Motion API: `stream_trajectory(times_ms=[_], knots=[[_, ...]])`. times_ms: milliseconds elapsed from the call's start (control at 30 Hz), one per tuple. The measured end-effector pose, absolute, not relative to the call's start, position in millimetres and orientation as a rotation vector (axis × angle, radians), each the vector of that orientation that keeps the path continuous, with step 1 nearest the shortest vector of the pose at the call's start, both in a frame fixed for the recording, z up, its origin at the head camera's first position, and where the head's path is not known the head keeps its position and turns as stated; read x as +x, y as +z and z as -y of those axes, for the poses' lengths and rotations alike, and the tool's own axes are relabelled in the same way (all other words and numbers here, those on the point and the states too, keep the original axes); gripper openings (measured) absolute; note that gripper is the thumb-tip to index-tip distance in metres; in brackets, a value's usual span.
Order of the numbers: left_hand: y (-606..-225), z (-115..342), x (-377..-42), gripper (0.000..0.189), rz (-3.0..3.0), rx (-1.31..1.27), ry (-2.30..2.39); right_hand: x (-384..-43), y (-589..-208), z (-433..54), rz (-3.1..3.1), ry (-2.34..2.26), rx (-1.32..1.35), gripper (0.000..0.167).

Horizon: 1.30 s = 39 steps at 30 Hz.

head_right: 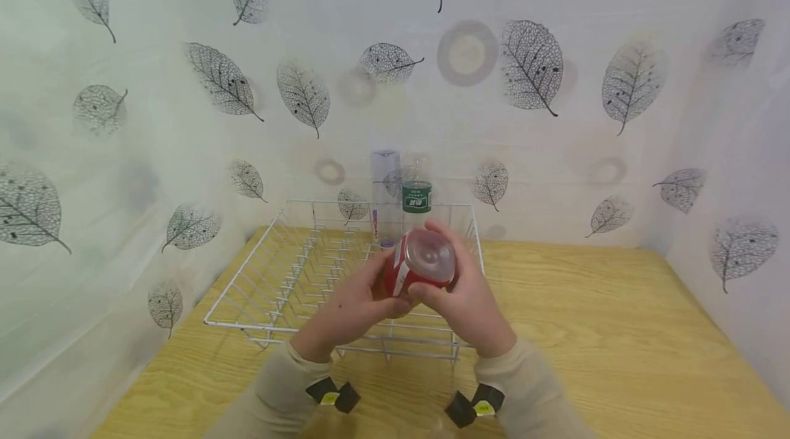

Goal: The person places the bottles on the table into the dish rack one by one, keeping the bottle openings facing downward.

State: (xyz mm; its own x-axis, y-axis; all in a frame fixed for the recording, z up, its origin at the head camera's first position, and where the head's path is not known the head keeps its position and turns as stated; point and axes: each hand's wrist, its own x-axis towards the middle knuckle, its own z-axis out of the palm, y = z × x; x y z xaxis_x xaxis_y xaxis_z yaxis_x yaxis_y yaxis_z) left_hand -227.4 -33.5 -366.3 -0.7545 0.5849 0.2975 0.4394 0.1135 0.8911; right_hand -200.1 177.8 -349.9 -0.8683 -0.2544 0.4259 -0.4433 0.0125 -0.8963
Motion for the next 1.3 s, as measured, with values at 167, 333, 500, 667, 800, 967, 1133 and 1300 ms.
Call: stream_trajectory(times_ms=[167,333,500,667,800,967,1133,1300], knots=[[-368,30,-227,0.073,-2.261,1.079,1.686,-197,-351,-174,2.11,1.915,0.7,0.069],[-366,28,-225,0.076,-2.429,1.074,1.545,-196,-351,-175,2.108,1.867,0.713,0.069],[-366,29,-225,0.075,-2.508,1.112,1.469,-197,-351,-177,2.128,1.812,0.723,0.069],[-367,36,-227,0.072,-2.635,1.2,1.35,-199,-352,-180,2.146,1.765,0.733,0.069],[-365,49,-229,0.073,-2.75,1.15,1.23,-200,-350,-185,2.179,1.726,0.7,0.068],[-364,72,-233,0.075,-2.834,0.973,1.11,-203,-346,-194,2.185,1.745,0.651,0.067],[-367,101,-239,0.076,-2.923,0.875,1.001,-204,-346,-200,2.186,1.745,0.637,0.066],[-371,132,-243,0.078,-2.998,0.73,0.888,-205,-346,-202,2.187,1.761,0.625,0.065]])
